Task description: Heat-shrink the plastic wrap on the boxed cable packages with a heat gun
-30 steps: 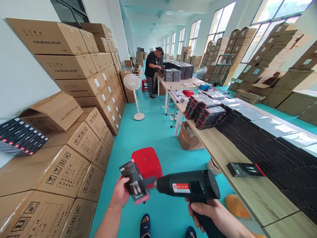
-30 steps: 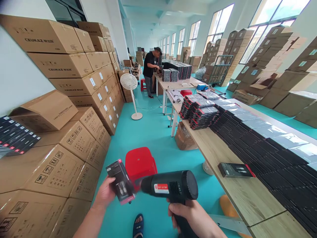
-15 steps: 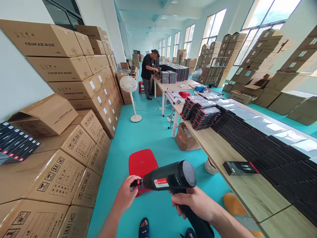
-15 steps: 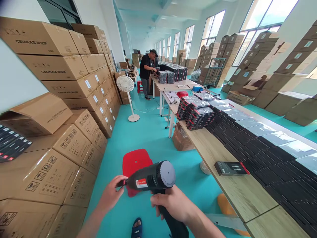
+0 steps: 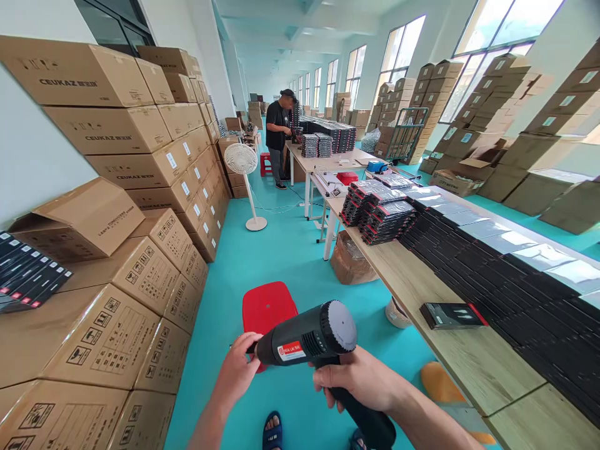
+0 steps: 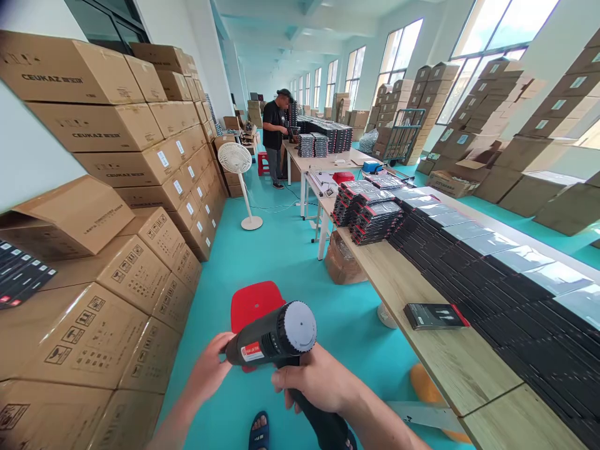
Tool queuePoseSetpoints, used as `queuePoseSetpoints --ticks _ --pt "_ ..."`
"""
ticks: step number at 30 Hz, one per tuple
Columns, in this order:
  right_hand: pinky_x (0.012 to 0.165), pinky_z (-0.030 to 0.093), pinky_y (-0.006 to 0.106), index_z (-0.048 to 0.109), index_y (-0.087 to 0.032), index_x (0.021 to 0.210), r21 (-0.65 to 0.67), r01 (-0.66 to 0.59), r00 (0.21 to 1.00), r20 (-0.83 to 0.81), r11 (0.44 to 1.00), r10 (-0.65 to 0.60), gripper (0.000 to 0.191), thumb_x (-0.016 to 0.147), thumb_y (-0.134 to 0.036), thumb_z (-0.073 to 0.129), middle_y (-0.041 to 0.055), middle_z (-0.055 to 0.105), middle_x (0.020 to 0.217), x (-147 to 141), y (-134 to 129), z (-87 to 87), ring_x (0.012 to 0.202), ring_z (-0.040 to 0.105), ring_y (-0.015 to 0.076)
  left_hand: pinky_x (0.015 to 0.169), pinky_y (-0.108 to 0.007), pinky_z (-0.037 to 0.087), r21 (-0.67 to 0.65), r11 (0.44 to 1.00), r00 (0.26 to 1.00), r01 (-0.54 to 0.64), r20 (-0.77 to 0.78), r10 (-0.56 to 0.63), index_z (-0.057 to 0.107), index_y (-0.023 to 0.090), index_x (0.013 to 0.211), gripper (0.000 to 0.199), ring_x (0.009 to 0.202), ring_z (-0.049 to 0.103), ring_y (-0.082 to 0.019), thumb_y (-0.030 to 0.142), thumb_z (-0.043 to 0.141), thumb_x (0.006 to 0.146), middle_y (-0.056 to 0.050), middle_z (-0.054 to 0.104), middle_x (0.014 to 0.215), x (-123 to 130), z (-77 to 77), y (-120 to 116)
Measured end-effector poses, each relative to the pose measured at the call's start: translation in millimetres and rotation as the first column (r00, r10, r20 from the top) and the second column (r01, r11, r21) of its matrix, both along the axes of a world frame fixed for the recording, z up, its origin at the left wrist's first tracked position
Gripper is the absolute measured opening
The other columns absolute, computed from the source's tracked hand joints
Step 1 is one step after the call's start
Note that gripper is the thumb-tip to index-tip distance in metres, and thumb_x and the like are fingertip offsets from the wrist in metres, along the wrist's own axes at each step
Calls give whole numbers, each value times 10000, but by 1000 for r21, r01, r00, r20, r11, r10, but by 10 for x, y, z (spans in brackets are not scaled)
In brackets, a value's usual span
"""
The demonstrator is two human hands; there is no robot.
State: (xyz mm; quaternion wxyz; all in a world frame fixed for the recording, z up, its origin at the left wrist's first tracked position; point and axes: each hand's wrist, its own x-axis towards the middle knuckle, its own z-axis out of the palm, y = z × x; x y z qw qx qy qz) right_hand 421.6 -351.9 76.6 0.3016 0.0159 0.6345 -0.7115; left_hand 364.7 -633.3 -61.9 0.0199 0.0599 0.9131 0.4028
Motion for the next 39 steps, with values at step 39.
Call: queuePoseSetpoints --ticks 39 --pt "508 446 266 642 -168 851 -212 233 972 83 949 -220 235 706 -345 696 7 647 707 227 753 -20 551 573 144 576 -335 505 661 500 772 -560 636 24 620 206 740 154 579 610 -205 259 550 614 -11 637 616 2 105 640"
